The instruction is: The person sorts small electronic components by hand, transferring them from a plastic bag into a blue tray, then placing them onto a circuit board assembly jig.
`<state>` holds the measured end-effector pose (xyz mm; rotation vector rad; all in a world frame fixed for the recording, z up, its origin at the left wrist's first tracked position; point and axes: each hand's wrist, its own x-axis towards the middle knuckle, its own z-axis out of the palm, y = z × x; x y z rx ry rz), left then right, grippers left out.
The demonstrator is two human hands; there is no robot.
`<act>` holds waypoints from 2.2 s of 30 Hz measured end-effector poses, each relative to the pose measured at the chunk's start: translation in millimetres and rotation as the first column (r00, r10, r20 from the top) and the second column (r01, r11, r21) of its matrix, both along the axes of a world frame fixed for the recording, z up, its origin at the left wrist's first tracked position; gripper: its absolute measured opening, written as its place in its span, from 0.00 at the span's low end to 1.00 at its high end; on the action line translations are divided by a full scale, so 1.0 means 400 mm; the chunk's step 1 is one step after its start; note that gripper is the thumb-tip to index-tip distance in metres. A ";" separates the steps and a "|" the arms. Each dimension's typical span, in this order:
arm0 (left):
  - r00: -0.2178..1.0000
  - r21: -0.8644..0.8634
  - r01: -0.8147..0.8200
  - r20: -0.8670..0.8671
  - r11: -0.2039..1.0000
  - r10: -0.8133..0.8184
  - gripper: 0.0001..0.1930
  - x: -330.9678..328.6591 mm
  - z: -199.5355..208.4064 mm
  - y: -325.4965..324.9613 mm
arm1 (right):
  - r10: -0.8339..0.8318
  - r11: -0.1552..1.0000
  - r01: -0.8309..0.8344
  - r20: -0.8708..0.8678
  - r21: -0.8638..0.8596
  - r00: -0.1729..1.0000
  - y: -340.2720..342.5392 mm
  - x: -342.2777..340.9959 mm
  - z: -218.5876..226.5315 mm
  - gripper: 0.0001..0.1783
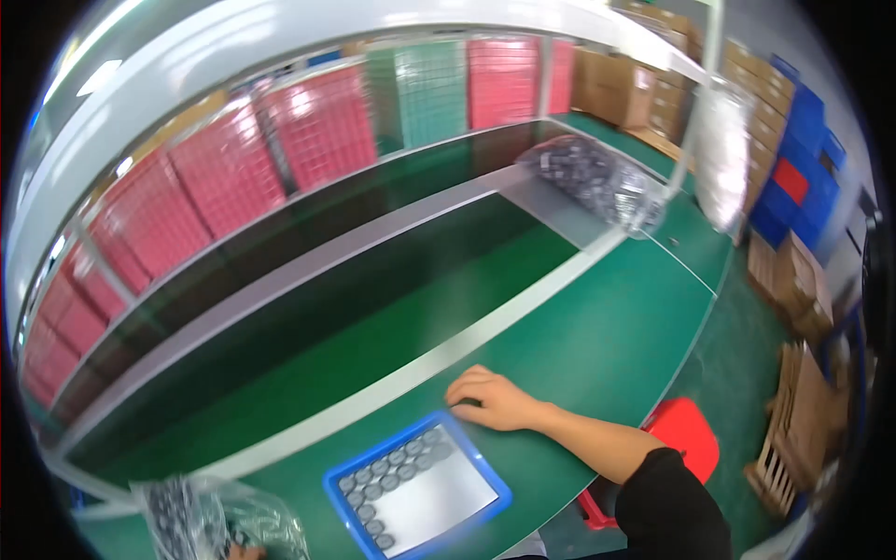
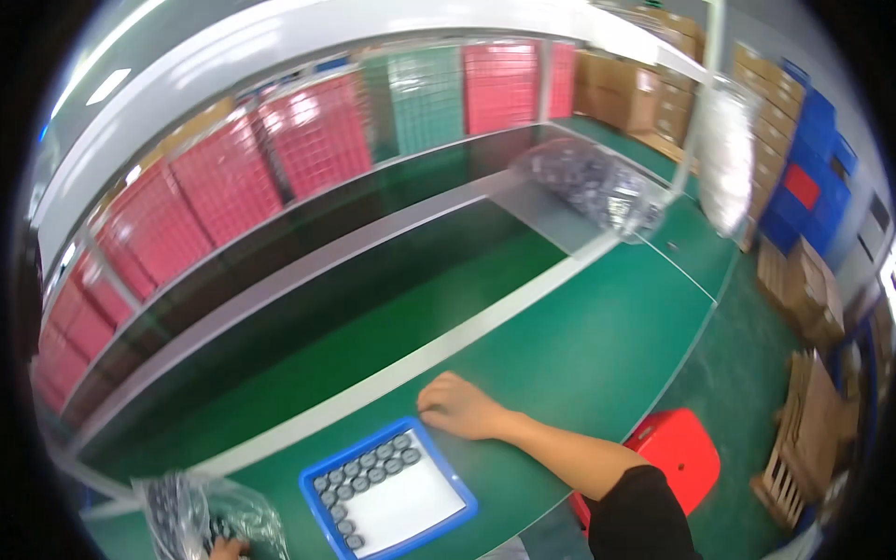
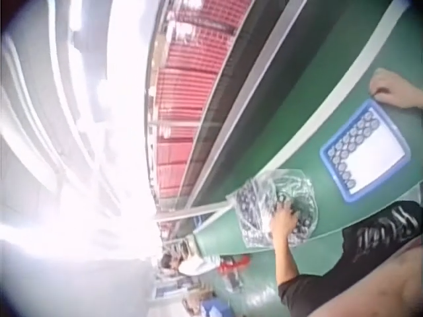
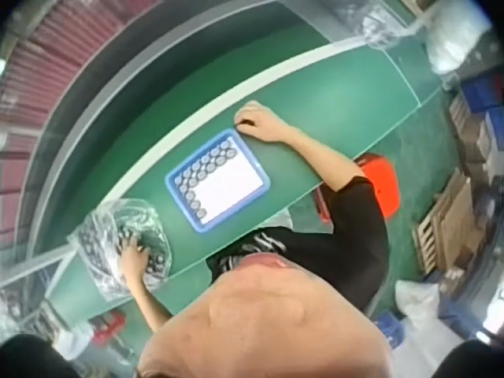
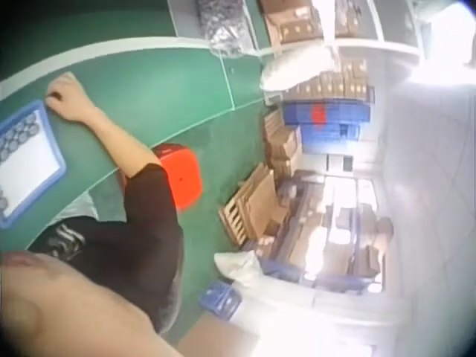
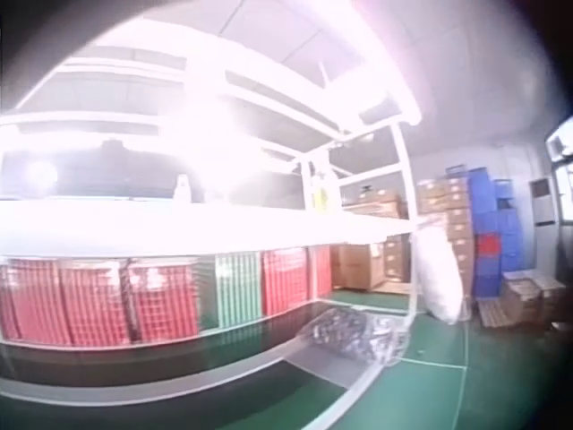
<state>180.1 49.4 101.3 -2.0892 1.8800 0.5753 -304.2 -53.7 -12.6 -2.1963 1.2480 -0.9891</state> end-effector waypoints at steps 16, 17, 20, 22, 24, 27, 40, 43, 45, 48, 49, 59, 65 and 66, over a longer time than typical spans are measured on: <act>0.968 -0.332 0.221 0.186 0.917 -0.166 0.27 0.106 -0.119 0.022 | -0.012 1.000 0.010 0.075 0.029 0.997 -0.006 -0.034 0.012 0.08; 0.977 -0.387 0.185 0.174 0.903 -0.125 0.25 0.109 -0.125 0.019 | -0.003 1.000 0.002 0.074 0.013 0.997 -0.006 -0.033 0.012 0.08; 0.986 -0.376 0.162 0.088 0.913 -0.139 0.20 0.103 -0.104 0.022 | -0.009 1.000 0.009 0.037 0.015 0.999 -0.001 -0.038 0.004 0.07; 0.987 -0.407 0.158 0.063 0.899 -0.145 0.20 0.089 -0.080 0.027 | -0.009 1.000 0.009 0.050 -0.009 0.999 -0.002 -0.040 -0.016 0.08; 0.983 -0.448 0.155 -0.017 0.881 -0.182 0.16 0.113 -0.086 0.025 | -0.002 1.000 0.004 0.063 -0.027 0.998 -0.001 -0.040 -0.027 0.10; 0.980 -0.507 -0.114 -0.200 0.854 0.013 0.14 0.103 -0.084 0.029 | -0.019 1.000 0.021 0.058 -0.021 0.998 -0.001 -0.036 -0.031 0.10; 0.987 -0.726 -0.032 -0.131 0.687 -0.092 0.18 0.201 -0.198 0.044 | -0.188 0.981 0.191 0.061 -0.042 0.980 -0.030 -0.020 -0.039 0.08; 0.988 -0.798 0.025 -0.072 0.602 -0.136 0.17 0.162 -0.191 -0.035 | -0.247 0.969 0.247 0.036 0.020 0.968 -0.090 -0.037 -0.039 0.07; 0.980 -0.773 0.161 0.053 0.613 -0.190 0.17 0.228 -0.282 -0.100 | -0.359 0.930 0.360 -0.021 0.077 0.933 -0.127 -0.024 -0.022 0.06; 0.956 -0.715 0.243 0.064 0.655 -0.285 0.17 0.187 -0.297 -0.101 | -0.338 0.924 0.339 0.035 -0.175 0.941 -0.131 -0.019 -0.051 0.07; 0.955 -0.693 0.192 -0.031 0.695 -0.295 0.17 0.159 -0.260 -0.083 | -0.293 0.933 0.295 0.038 -0.206 0.955 -0.121 -0.018 -0.047 0.07; 0.949 -0.616 0.249 0.001 0.748 -0.315 0.15 0.211 -0.232 -0.065 | -0.278 0.955 0.287 0.106 -0.079 0.955 -0.124 0.010 -0.031 0.09; 0.865 -0.770 0.170 -0.181 0.615 -0.467 0.11 -0.111 -0.107 -0.078 | -0.386 0.921 0.387 -0.014 0.044 0.922 -0.113 -0.048 -0.027 0.08; 0.811 -0.783 0.177 -0.228 0.596 -0.539 0.11 -0.181 -0.103 -0.084 | -0.386 0.921 0.386 -0.024 0.052 0.922 -0.111 -0.067 -0.038 0.09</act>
